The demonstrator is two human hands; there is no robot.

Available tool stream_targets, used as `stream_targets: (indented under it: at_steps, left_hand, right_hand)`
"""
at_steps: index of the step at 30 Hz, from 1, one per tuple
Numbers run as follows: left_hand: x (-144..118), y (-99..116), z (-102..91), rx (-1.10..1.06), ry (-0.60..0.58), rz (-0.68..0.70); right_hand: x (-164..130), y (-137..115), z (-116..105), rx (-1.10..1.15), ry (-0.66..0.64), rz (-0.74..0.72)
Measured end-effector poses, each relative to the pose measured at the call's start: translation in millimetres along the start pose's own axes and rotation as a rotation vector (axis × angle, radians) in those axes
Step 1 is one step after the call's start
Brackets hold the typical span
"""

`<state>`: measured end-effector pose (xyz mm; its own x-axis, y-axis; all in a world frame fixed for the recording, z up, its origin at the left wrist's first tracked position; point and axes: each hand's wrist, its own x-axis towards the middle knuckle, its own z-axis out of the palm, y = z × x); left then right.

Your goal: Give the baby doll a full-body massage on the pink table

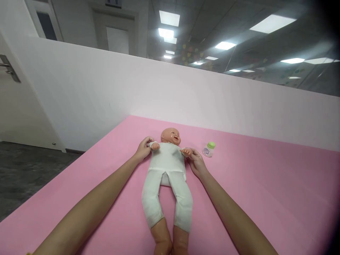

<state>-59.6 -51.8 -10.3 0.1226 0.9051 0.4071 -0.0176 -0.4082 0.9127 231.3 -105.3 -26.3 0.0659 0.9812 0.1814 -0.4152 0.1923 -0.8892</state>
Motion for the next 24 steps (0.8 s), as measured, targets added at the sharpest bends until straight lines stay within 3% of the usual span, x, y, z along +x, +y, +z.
stream_targets:
  at_steps: [12, 20, 24]
  left_hand:
    - [2.1, -4.0, -0.5, 0.018, 0.020, 0.004]
    - [4.6, -2.9, 1.1, 0.012, 0.126, -0.015]
    - [5.4, -8.8, -0.1, 0.016, 0.245, -0.083]
  right_hand:
    - [1.5, 1.8, -2.3, -0.003, 0.055, 0.043]
    - [0.4, -1.0, 3.2, 0.036, 0.031, -0.001]
    - [2.9, 1.6, 2.7, 0.050, 0.058, 0.010]
